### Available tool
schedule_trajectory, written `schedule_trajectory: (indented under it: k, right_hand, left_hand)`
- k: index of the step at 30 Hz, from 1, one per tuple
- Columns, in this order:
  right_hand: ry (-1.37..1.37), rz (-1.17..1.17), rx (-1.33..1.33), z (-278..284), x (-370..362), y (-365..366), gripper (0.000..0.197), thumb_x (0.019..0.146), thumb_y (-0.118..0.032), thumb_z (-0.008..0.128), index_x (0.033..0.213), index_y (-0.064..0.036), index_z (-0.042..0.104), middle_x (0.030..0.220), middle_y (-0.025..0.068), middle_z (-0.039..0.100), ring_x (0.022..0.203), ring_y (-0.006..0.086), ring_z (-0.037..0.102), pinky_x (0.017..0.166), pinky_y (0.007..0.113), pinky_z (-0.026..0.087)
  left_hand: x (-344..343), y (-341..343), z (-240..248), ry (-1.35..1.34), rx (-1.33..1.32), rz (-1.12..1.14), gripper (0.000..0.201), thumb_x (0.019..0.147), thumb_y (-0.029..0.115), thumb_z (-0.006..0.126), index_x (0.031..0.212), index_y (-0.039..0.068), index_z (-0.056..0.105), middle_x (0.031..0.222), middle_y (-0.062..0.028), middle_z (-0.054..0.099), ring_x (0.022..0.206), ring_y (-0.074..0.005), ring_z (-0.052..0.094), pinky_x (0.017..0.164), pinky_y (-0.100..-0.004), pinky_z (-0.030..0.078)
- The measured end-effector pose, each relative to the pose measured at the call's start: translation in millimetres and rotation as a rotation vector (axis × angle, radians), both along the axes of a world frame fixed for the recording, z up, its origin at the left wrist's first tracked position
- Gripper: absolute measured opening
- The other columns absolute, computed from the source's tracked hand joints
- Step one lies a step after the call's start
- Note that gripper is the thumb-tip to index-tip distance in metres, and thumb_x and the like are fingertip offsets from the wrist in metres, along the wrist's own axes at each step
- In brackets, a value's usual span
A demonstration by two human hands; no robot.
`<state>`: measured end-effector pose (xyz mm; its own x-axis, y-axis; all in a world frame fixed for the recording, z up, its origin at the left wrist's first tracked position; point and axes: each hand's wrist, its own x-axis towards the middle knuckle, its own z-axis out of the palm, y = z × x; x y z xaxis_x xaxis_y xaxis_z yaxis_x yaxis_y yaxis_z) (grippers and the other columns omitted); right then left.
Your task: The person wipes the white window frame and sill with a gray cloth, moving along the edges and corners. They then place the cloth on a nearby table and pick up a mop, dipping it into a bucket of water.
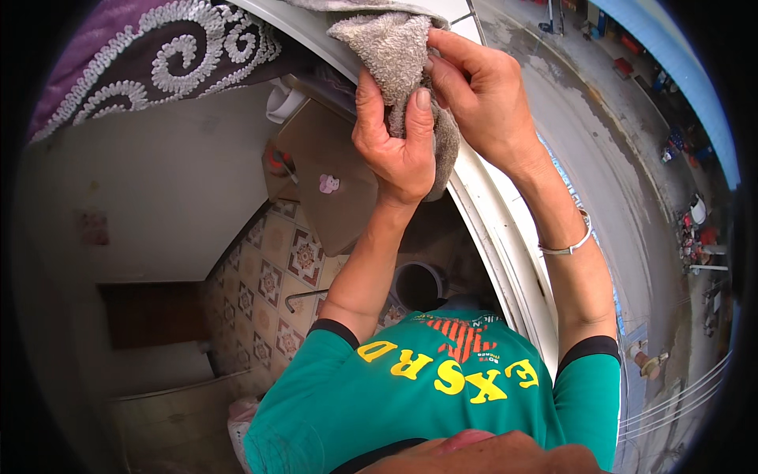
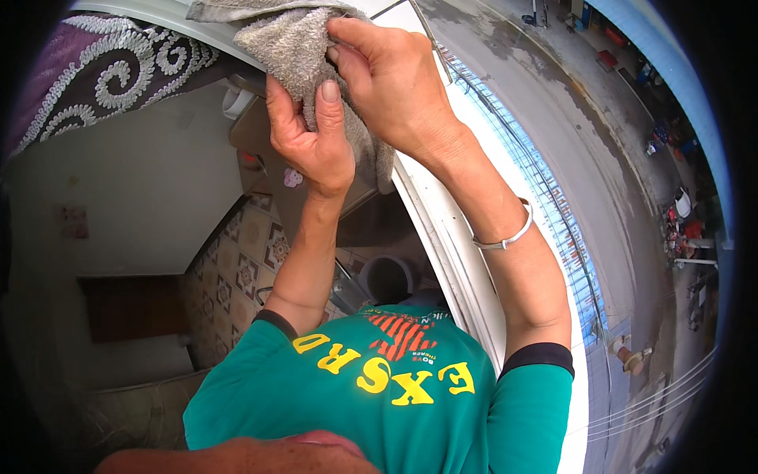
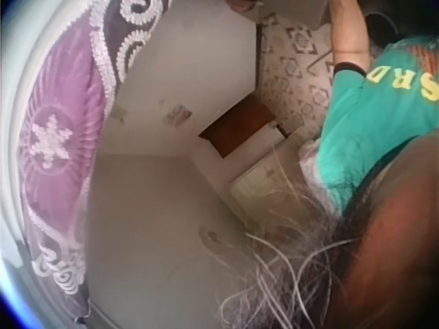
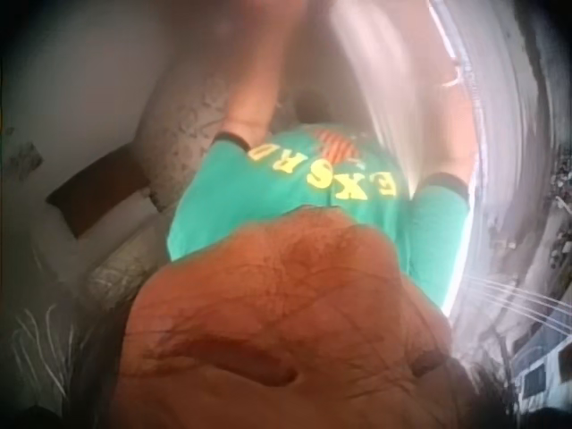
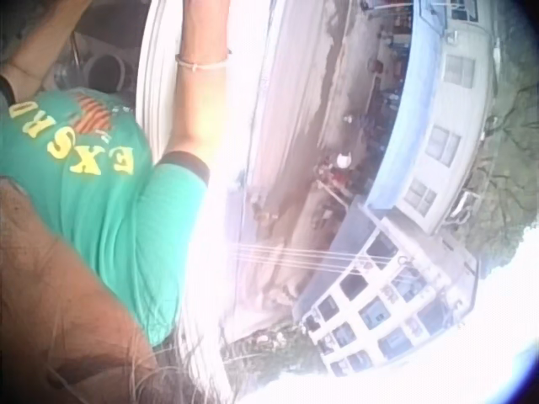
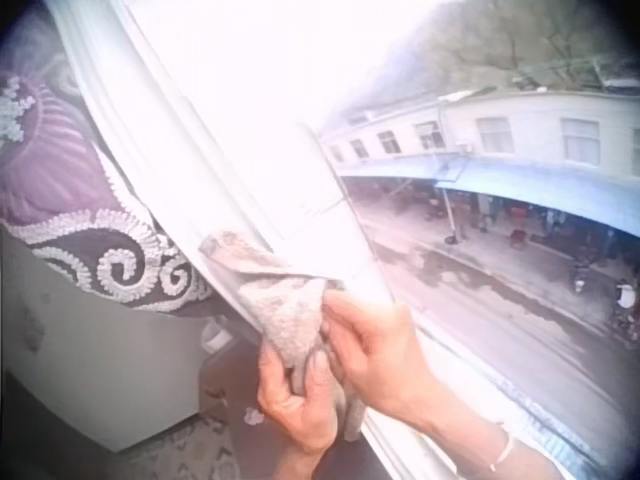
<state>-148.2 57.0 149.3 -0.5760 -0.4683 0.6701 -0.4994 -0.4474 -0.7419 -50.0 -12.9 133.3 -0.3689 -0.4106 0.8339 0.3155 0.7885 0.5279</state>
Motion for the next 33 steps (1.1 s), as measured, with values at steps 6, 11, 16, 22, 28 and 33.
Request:
schedule_trajectory:
  k: [6,11,16,22,28,33]
  right_hand:
    - [0.529,-0.363,0.505,-80.8,14.9,25.9,0.019,0.078,-0.007,0.060,0.097,-0.0085,0.062,0.071,0.0113,0.060,0.064,0.0341,0.064,0.055,0.043,0.052]
    - [0.630,-0.204,0.926,-77.9,23.0,25.5,0.008,0.075,-0.006,0.058,0.075,-0.0039,0.065,0.067,0.0166,0.064,0.064,0.0351,0.065,0.058,0.045,0.053]
    - [0.726,-0.078,1.101,-50.6,25.2,24.1,0.006,0.071,-0.006,0.064,0.066,-0.0058,0.068,0.068,0.0161,0.066,0.067,0.0326,0.068,0.059,0.042,0.055]
    - [0.089,-0.055,0.953,-70.5,23.4,19.1,0.018,0.074,0.000,0.055,0.088,0.0048,0.066,0.083,0.0283,0.065,0.084,0.0449,0.063,0.074,0.051,0.050]
    - [0.053,0.134,0.851,16.9,-13.2,14.3,0.026,0.079,0.002,0.053,0.100,0.0062,0.067,0.072,0.0231,0.064,0.068,0.0274,0.066,0.065,0.041,0.050]
    - [-0.042,0.390,0.498,80.2,-47.6,16.9,0.029,0.089,-0.007,0.062,0.118,-0.0016,0.066,0.065,-0.0024,0.054,0.055,0.0023,0.046,0.047,0.021,0.037]
  left_hand:
    - [25.8,-7.1,-59.8,-0.579,-0.103,0.196,0.024,0.088,0.006,0.055,0.110,-0.002,0.060,0.100,-0.0262,0.063,0.088,-0.0433,0.063,0.077,-0.0473,0.050]
    - [28.6,-12.7,-63.4,-1.029,-0.041,0.226,0.016,0.083,0.009,0.053,0.091,0.000,0.065,0.077,-0.0260,0.064,0.076,-0.0484,0.061,0.070,-0.0557,0.049]
    - [55.3,-0.1,-64.3,-0.893,0.147,-0.125,0.013,0.083,0.006,0.062,0.092,-0.003,0.059,0.082,-0.0249,0.063,0.081,-0.0428,0.063,0.069,-0.0427,0.048]
    - [44.9,-4.3,-74.5,-0.752,0.121,-0.027,0.016,0.084,0.003,0.060,0.099,-0.005,0.059,0.083,-0.0233,0.064,0.076,-0.0400,0.065,0.067,-0.0410,0.050]
    - [11.1,-9.5,-33.3,-0.255,0.060,0.000,0.022,0.088,0.002,0.059,0.109,-0.005,0.060,0.087,-0.0160,0.067,0.075,-0.0253,0.066,0.069,-0.0342,0.052]
    - [-9.4,-26.9,48.3,0.061,-0.228,0.083,0.041,0.082,-0.002,0.061,0.122,-0.005,0.056,0.105,-0.0230,0.063,0.092,-0.0366,0.065,0.079,-0.0390,0.052]
